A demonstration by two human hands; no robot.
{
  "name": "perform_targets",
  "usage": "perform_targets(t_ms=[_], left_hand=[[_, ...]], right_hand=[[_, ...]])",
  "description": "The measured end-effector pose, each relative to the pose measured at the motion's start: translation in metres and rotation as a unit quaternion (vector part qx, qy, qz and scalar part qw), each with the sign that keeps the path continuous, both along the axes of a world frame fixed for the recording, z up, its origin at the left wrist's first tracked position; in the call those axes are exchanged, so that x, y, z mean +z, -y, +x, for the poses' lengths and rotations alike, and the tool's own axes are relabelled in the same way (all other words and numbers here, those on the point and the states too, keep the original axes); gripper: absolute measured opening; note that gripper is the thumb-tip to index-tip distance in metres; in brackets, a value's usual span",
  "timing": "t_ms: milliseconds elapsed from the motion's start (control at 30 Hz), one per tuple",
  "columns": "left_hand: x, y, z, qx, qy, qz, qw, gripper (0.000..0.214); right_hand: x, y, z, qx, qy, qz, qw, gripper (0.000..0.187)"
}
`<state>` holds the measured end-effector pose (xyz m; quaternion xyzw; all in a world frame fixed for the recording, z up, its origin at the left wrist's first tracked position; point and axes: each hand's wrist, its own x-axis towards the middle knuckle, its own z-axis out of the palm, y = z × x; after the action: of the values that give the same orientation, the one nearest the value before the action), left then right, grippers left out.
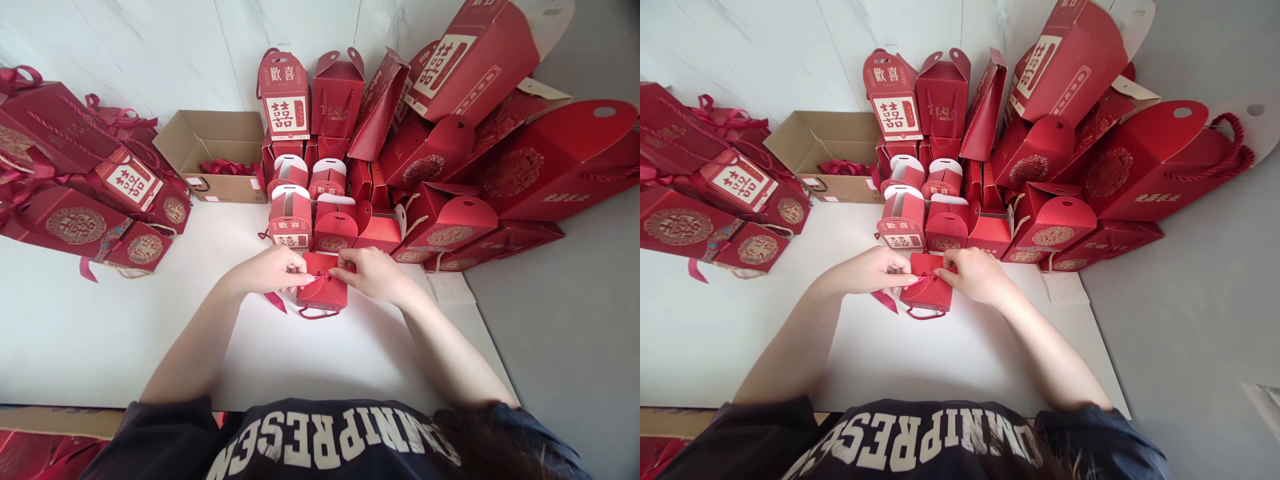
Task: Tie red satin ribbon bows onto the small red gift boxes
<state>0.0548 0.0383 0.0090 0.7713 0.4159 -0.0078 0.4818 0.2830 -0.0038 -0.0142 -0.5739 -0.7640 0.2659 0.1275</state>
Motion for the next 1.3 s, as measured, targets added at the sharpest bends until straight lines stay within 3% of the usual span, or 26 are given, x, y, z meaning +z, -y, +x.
perform_targets(t_ms=[67, 200, 467, 700, 933, 1133, 1300], left_hand=[[0.001, -0.007, -0.007, -0.041, 0.046, -0.042, 0.997, 0.021], [-0.002, -0.015, -0.011, -0.087, 0.125, -0.027, 0.988, 0.015], [-0.018, -0.014, 0.000, -0.051, 0.181, -0.094, 0.978, 0.019], [-0.028, -0.012, 0.010, 0.058, 0.237, -0.099, 0.965, 0.024], [-0.025, -0.009, 0.012, 0.059, 0.229, -0.152, 0.960, 0.021], [-0.021, -0.007, 0.016, 0.092, 0.177, -0.096, 0.975, 0.018], [-0.022, -0.009, 0.013, 0.082, 0.172, -0.077, 0.979, 0.017]], right_hand=[[0.000, -0.001, 0.002, -0.001, 0.002, -0.006, 1.000, 0.029], [0.000, -0.002, 0.002, 0.007, -0.016, -0.016, 1.000, 0.028], [0.001, -0.003, 0.002, 0.016, -0.031, -0.030, 0.999, 0.024], [-0.001, -0.004, 0.002, 0.020, -0.039, -0.027, 0.999, 0.024], [-0.003, -0.005, 0.002, 0.024, -0.041, -0.021, 0.999, 0.023], [-0.002, -0.007, 0.004, 0.032, -0.067, -0.029, 0.997, 0.024], [-0.006, -0.014, 0.012, 0.069, -0.157, -0.090, 0.981, 0.034]])
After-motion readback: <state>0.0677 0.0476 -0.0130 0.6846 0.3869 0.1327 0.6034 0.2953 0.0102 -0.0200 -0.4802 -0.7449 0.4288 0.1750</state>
